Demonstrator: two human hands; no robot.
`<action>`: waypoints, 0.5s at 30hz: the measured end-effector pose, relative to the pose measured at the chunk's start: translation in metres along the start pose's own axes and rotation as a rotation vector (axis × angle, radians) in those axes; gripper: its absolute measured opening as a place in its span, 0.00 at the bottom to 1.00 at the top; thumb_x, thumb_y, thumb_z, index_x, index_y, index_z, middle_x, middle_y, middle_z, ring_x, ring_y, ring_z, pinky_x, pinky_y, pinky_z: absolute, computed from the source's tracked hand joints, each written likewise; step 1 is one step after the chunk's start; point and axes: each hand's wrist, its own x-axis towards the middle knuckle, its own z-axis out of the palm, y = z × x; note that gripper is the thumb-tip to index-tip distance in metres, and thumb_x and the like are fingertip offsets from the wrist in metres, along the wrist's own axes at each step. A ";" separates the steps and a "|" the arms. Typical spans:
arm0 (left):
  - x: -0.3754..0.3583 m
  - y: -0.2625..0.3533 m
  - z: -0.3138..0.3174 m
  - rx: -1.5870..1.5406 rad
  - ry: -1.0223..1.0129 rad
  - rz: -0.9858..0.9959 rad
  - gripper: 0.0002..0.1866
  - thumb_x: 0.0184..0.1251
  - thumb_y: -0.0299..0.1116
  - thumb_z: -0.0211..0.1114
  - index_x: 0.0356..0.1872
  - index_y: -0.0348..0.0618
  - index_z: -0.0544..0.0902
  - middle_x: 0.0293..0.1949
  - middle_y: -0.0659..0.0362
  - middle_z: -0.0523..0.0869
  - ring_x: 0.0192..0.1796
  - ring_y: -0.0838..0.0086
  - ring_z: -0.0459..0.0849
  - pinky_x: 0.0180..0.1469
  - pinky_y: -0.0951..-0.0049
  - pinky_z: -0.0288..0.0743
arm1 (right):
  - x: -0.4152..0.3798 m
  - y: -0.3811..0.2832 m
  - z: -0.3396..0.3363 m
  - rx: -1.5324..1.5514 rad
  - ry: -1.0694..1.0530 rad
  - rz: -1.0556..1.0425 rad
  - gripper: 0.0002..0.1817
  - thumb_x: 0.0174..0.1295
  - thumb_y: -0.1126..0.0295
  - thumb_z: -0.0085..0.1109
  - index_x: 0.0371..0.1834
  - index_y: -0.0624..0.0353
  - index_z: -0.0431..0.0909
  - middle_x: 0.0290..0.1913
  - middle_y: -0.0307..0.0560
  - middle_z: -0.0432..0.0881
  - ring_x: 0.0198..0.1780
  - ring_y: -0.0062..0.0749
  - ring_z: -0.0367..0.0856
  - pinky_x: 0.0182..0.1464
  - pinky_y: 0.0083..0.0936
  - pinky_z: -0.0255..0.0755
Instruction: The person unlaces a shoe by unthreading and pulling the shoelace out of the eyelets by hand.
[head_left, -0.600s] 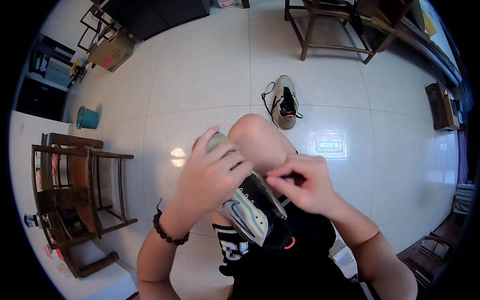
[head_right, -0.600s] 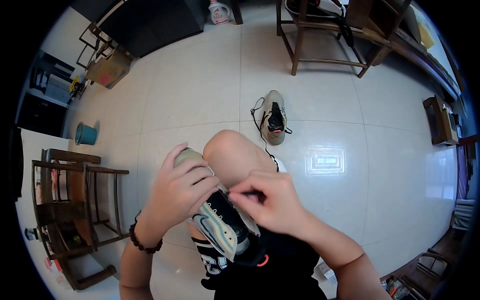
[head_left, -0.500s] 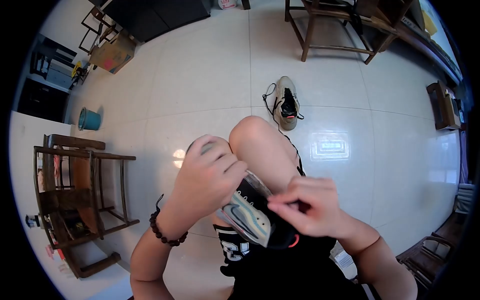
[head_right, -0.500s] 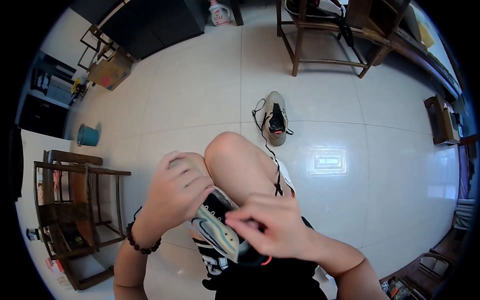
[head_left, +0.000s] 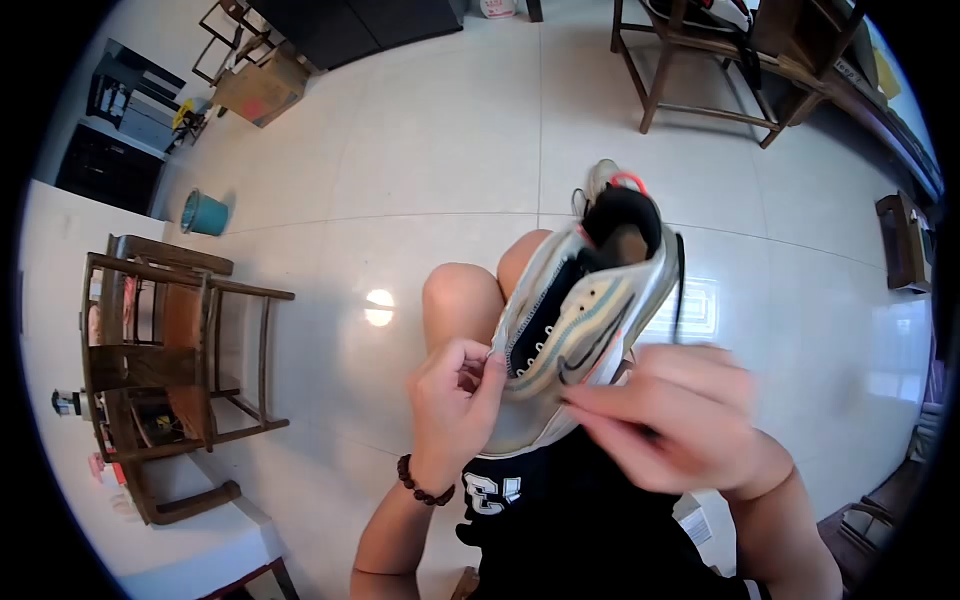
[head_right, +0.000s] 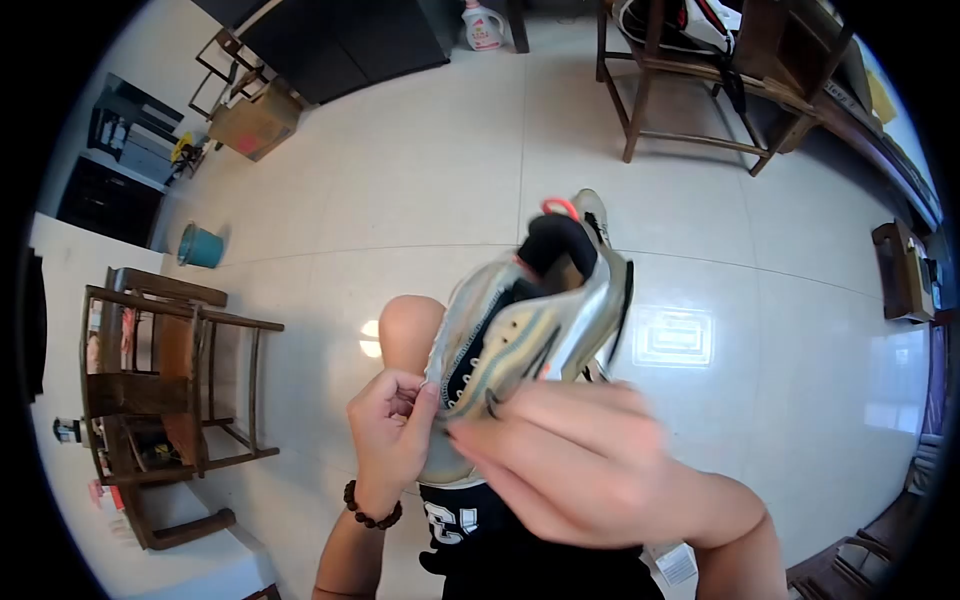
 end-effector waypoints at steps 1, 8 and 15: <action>-0.004 -0.005 0.007 -0.106 0.014 -0.074 0.06 0.75 0.25 0.74 0.38 0.33 0.86 0.31 0.56 0.91 0.29 0.78 0.88 0.34 0.76 0.80 | 0.000 0.012 0.021 0.033 -0.049 0.006 0.09 0.57 0.81 0.77 0.40 0.63 0.88 0.29 0.45 0.82 0.26 0.39 0.83 0.27 0.31 0.76; -0.017 -0.023 0.009 -0.583 -0.105 -0.265 0.05 0.83 0.27 0.70 0.44 0.36 0.88 0.33 0.68 0.88 0.29 0.92 0.79 0.32 0.85 0.68 | -0.008 0.051 0.079 0.075 -0.039 0.179 0.06 0.60 0.78 0.74 0.37 0.62 0.86 0.31 0.47 0.84 0.31 0.43 0.87 0.31 0.35 0.79; -0.010 -0.023 0.003 -0.647 -0.222 -0.281 0.06 0.82 0.27 0.70 0.47 0.34 0.88 0.35 0.66 0.89 0.34 0.90 0.82 0.36 0.85 0.72 | -0.010 0.063 0.075 -0.077 -0.127 0.061 0.06 0.58 0.78 0.74 0.37 0.62 0.86 0.30 0.45 0.82 0.29 0.42 0.85 0.30 0.35 0.78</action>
